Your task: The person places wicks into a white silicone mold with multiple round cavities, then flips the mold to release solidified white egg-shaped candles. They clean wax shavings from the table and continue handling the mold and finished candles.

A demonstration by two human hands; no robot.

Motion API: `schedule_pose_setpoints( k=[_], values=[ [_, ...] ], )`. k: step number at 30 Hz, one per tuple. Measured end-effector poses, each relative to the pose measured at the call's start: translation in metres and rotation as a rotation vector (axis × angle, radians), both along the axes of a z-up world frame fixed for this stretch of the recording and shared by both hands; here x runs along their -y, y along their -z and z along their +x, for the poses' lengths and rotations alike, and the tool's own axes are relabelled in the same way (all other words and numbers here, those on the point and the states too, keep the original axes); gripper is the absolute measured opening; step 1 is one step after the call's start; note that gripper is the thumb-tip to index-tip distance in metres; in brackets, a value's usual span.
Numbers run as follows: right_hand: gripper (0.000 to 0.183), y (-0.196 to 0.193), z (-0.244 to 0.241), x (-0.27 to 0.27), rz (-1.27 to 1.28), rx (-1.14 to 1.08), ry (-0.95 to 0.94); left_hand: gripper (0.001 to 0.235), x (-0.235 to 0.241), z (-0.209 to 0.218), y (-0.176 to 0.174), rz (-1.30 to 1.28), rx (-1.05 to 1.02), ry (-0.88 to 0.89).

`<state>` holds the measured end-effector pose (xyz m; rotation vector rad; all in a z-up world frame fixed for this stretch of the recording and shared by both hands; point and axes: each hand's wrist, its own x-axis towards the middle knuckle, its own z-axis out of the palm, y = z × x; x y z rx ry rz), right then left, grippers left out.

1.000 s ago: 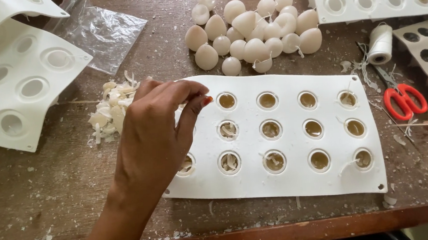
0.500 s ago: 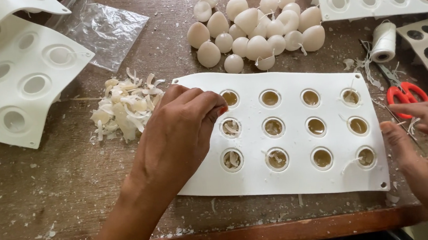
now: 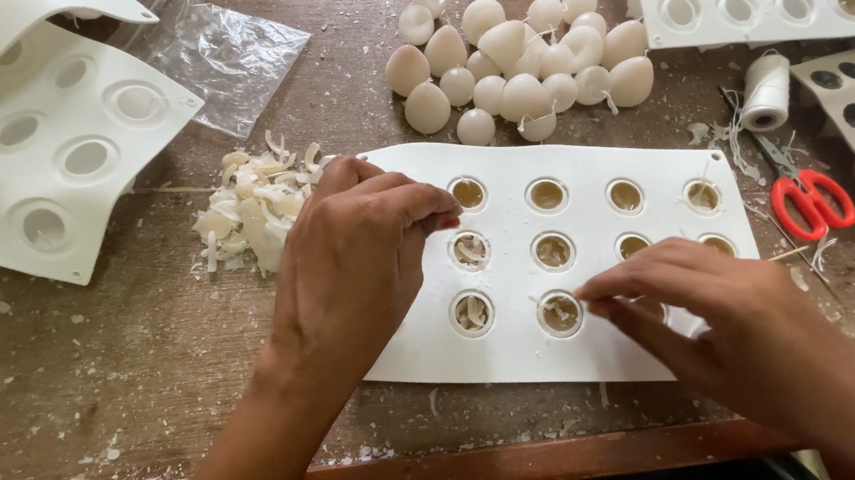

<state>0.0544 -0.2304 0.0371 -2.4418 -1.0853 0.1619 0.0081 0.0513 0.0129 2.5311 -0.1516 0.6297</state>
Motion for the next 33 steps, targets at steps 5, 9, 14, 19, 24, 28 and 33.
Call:
schedule_pose_setpoints(
  k=[5, 9, 14, 19, 24, 28, 33],
  values=[
    [0.031, -0.012, 0.01, -0.051, -0.049, 0.014, -0.167, 0.022, 0.001, -0.001, -0.003, -0.029, 0.061, -0.011],
    [0.035, -0.002, 0.024, -0.077, -0.001, 0.072, -0.294, 0.014, 0.0, -0.002, -0.017, -0.02, -0.075, -0.094],
    [0.024, 0.006, 0.033, -0.076, 0.012, 0.205, -0.369, 0.016, -0.001, -0.001, -0.001, 0.073, 0.044, -0.076],
    [0.025, -0.015, 0.067, -0.028, -0.053, 0.275, -0.259, 0.02, -0.015, 0.001, -0.003, 0.161, -0.02, -0.149],
    [0.036, 0.005, 0.092, 0.055, -0.299, 0.221, 0.401, 0.021, -0.028, 0.007, 0.003, 0.15, -0.469, -0.428],
    [0.047, 0.02, 0.092, 0.071, -0.471, -0.046, 0.665, 0.023, -0.026, 0.013, 0.004, 0.054, -0.555, -0.408],
    [0.054, 0.041, 0.097, 0.081, 0.133, -0.492, 0.618, 0.037, -0.026, 0.014, -0.008, -0.19, -0.704, -0.431]
  ],
)
